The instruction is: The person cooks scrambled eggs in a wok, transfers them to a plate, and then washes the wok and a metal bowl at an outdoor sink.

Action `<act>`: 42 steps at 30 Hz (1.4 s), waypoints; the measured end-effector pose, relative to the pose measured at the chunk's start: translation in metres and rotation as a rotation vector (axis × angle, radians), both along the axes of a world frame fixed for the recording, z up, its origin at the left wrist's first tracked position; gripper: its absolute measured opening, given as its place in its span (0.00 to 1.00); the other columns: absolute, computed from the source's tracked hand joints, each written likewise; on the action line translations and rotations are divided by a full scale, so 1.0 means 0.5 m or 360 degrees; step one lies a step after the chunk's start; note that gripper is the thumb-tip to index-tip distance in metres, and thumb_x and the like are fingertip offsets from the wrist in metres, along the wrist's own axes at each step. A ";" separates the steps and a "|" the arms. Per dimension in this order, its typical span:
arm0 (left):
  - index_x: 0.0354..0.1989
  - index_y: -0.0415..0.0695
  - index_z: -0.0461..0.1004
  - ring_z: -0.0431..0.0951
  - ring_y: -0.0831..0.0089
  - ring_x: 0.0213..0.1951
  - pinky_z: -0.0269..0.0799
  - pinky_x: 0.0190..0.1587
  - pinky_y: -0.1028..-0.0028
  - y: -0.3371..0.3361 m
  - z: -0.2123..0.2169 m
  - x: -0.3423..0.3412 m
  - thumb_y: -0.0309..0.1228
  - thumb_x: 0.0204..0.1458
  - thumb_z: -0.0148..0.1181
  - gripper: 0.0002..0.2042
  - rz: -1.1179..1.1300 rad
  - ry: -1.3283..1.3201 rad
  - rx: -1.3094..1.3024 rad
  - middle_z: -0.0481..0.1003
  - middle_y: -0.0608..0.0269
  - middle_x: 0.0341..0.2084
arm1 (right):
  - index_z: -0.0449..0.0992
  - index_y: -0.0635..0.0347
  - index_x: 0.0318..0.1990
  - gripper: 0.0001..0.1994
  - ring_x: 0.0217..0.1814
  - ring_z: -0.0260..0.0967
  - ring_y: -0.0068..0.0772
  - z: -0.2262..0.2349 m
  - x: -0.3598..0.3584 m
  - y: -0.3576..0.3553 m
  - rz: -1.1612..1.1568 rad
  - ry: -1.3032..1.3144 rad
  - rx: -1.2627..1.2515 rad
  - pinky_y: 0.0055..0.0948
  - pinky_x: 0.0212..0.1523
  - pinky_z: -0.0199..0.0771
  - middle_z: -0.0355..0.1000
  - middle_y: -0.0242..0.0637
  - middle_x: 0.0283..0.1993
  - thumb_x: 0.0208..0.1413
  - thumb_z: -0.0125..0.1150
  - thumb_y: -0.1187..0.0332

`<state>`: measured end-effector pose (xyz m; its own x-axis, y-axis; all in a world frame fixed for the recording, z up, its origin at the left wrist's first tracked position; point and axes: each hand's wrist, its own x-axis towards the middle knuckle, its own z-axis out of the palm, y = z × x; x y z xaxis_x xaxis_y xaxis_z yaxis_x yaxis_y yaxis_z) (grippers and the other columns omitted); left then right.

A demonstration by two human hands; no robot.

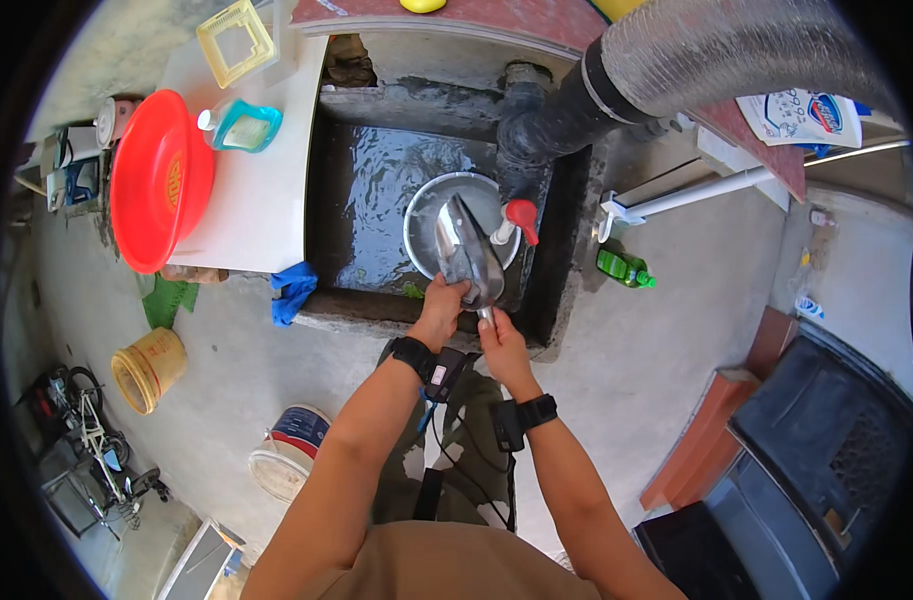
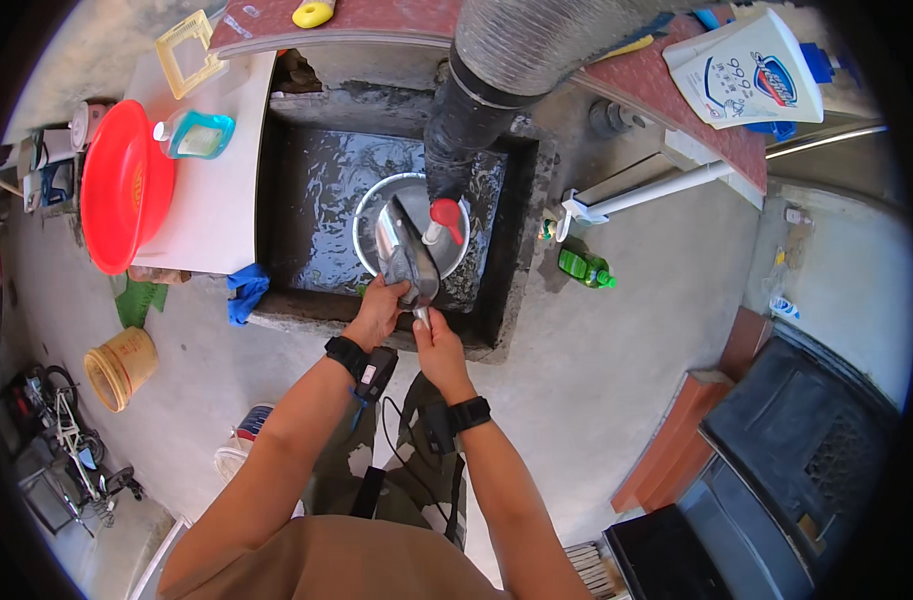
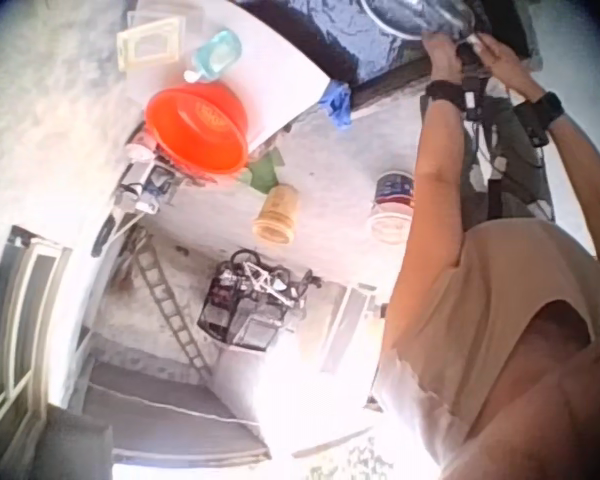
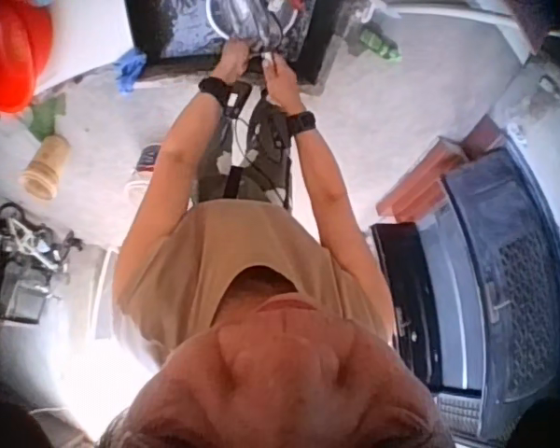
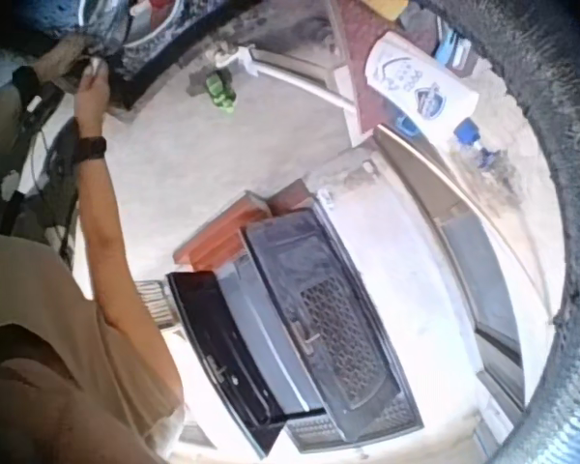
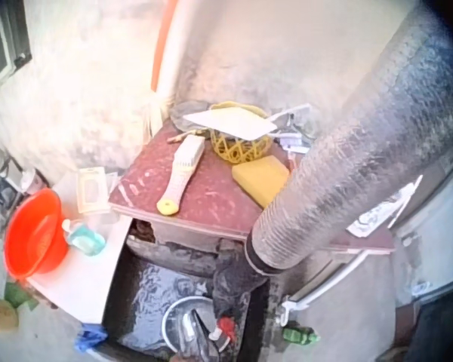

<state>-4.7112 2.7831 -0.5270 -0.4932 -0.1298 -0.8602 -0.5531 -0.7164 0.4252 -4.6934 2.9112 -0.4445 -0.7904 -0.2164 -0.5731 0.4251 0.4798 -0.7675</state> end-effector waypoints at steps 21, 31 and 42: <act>0.49 0.46 0.63 0.72 0.69 0.38 0.70 0.38 0.70 -0.028 0.015 0.055 0.21 0.47 0.46 0.18 -0.0113 -0.0139 -0.0616 0.70 0.60 0.40 | 0.66 0.57 0.44 0.11 0.15 0.48 0.11 0.011 -0.001 0.015 -0.0372 -0.0510 -0.0346 0.14 0.14 0.48 0.56 0.22 0.19 0.57 0.44 0.63; 0.50 0.40 0.63 0.63 0.57 0.46 0.61 0.49 0.66 -0.084 0.077 -0.067 0.28 0.40 0.57 0.24 -0.1662 0.1152 -0.2489 0.63 0.52 0.45 | 0.66 0.61 0.40 0.10 0.18 0.51 0.15 0.042 -0.012 0.024 -0.0290 -0.0729 -0.0344 0.18 0.18 0.52 0.55 0.23 0.18 0.56 0.46 0.64; 0.33 0.40 0.69 0.70 0.53 0.40 0.66 0.42 0.65 -0.030 0.090 -0.084 0.21 0.37 0.56 0.11 -0.1490 0.0755 -0.1680 0.69 0.51 0.35 | 0.65 0.56 0.36 0.08 0.13 0.48 0.13 0.059 -0.038 0.033 -0.0201 -0.0861 -0.0454 0.16 0.13 0.49 0.56 0.23 0.17 0.58 0.43 0.62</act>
